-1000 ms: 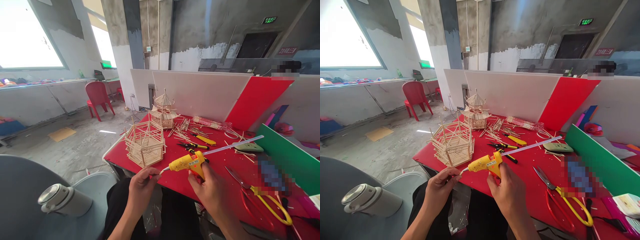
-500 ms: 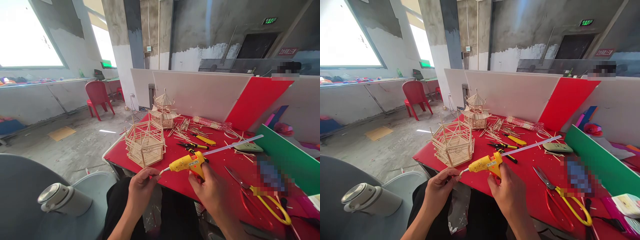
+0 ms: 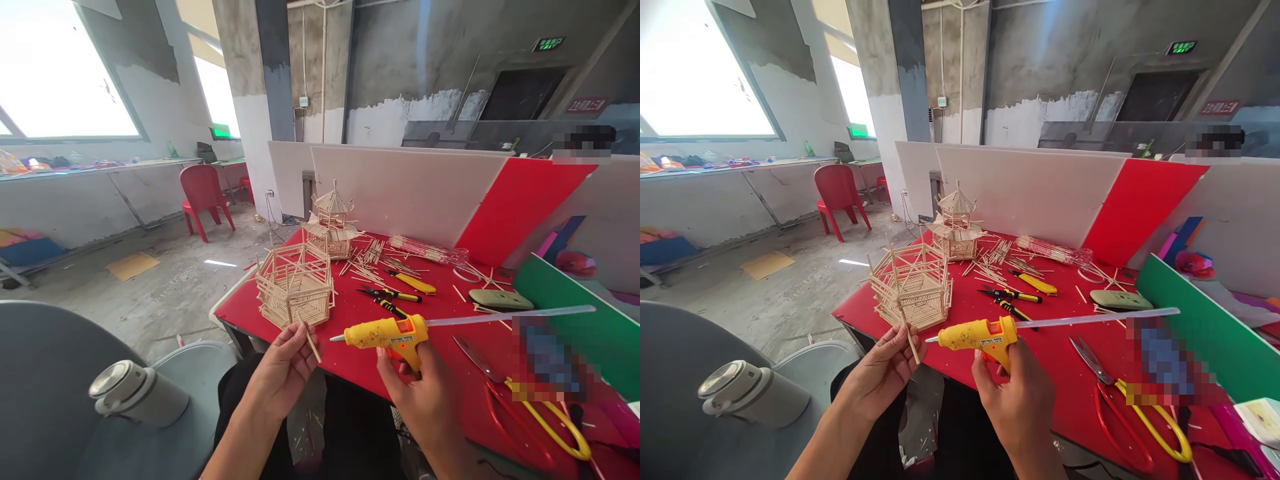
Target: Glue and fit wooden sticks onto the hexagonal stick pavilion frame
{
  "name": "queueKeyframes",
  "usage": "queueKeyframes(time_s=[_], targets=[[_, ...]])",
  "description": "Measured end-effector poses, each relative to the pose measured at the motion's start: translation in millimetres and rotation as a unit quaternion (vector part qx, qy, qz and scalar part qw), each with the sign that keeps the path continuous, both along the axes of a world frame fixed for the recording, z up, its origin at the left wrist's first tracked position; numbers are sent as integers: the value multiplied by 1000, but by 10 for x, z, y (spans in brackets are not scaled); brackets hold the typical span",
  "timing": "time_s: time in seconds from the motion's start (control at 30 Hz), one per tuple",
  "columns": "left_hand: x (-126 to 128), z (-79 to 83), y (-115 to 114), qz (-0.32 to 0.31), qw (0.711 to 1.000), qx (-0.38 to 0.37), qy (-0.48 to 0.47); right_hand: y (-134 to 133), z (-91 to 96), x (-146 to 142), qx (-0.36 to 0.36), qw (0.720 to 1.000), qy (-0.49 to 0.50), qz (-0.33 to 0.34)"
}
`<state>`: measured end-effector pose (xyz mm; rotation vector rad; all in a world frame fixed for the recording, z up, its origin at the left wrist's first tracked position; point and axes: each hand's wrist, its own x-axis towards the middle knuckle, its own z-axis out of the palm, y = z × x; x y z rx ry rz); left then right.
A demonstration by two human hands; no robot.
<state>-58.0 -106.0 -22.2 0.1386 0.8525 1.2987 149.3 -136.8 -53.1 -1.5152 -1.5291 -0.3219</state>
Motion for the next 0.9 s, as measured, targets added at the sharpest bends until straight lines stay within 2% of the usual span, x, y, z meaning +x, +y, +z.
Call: queueKeyframes(time_s=[0.1,0.23,0.5,0.9], targets=[[57,66,-7,37,993,-72,-82,-61,-34,-21,22,1000,7,4],[144,100,-47,24,987,-114,-114,-125,-95,-21,45,999,-18,-8],[277,161,-91,43,984,-121,-119,-179,-136,2,42,998,-37,-32],[267,126,-106,56,982,-129,-129,-173,-217,24,50,996,-60,-36]])
